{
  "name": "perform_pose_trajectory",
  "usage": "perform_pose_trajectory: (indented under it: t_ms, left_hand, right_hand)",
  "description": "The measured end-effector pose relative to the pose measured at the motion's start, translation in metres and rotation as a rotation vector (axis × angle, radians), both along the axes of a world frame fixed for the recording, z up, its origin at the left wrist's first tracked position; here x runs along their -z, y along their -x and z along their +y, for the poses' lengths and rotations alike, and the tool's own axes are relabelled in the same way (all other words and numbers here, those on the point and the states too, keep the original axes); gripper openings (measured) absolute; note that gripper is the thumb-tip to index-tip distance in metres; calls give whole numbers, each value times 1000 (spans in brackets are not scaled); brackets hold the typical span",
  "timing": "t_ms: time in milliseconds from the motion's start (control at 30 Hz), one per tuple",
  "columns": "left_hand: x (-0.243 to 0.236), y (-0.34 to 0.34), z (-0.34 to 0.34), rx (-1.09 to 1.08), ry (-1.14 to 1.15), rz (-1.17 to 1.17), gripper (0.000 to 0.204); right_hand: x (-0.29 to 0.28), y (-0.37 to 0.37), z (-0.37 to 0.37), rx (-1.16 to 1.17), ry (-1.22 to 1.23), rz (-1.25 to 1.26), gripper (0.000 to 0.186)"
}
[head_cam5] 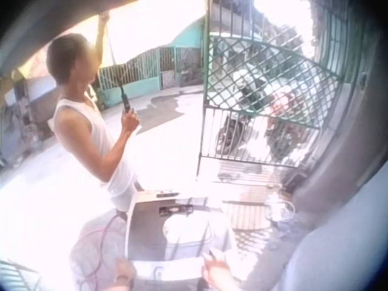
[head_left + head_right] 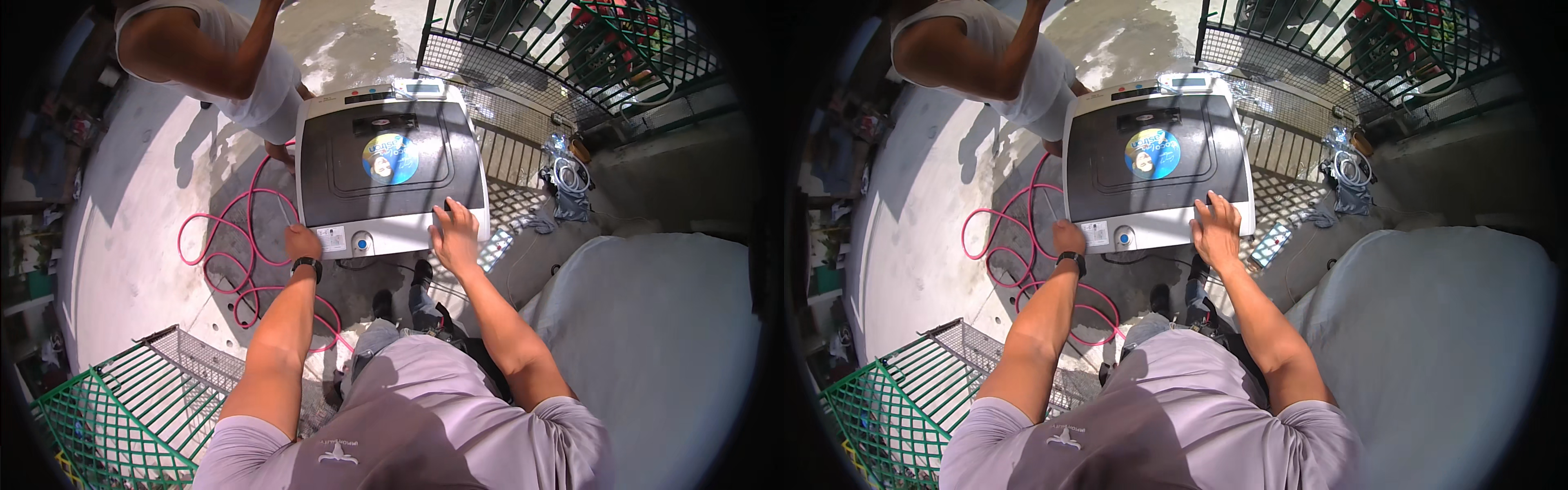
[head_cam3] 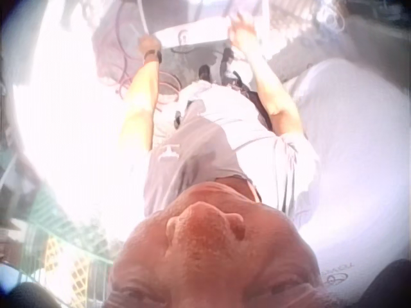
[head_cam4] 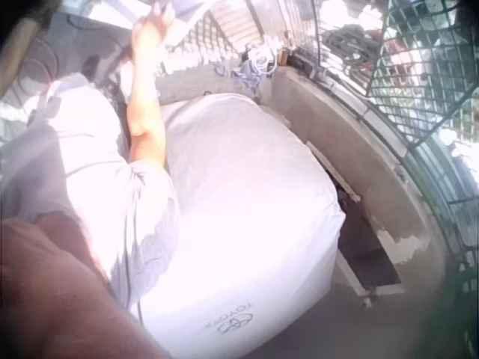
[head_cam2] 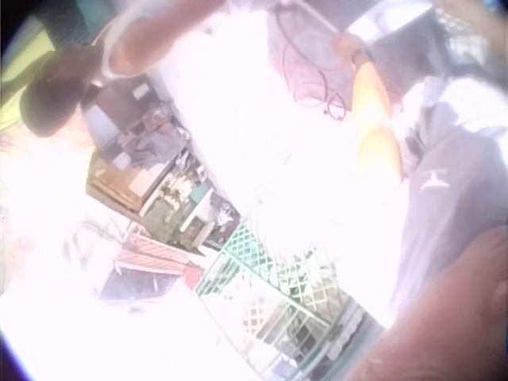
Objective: The person removes a back panel from a washing machine by hand, then uses a screwdriver to reattach components and reassemble the top and back panels of the appliance.
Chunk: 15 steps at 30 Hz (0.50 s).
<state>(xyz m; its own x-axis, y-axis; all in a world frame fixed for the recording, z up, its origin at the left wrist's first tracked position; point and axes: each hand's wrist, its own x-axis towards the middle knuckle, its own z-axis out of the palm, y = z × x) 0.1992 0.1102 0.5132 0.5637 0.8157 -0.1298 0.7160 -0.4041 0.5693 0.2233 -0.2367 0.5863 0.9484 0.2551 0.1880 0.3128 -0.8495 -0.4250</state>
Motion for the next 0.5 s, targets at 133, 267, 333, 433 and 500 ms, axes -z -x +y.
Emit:
perform_pose_trajectory:
  t_ms: [133, 267, 333, 433, 500]
  left_hand:
    - [-3, -3, -4, 7, -10, 5, 40]
    - [-6, -7, -9, -14, 54, 4, 38]
    - [-4, -9, -8, -7, 40, -10, 38]
    - [8, -3, 6, 32, 65, -23, 40]
    - [17, 3, 17, 27, 56, -58, 41]
  right_hand:
    - [15, 27, 7, 120, 143, -31, 51]
    - [35, 31, 13, 205, 296, -115, 54]
    - [34, 31, 12, 215, 345, -113, 54]
    - [32, 30, 20, 193, 367, -125, 56]
    - [33, 31, 27, 164, 372, -116, 57]
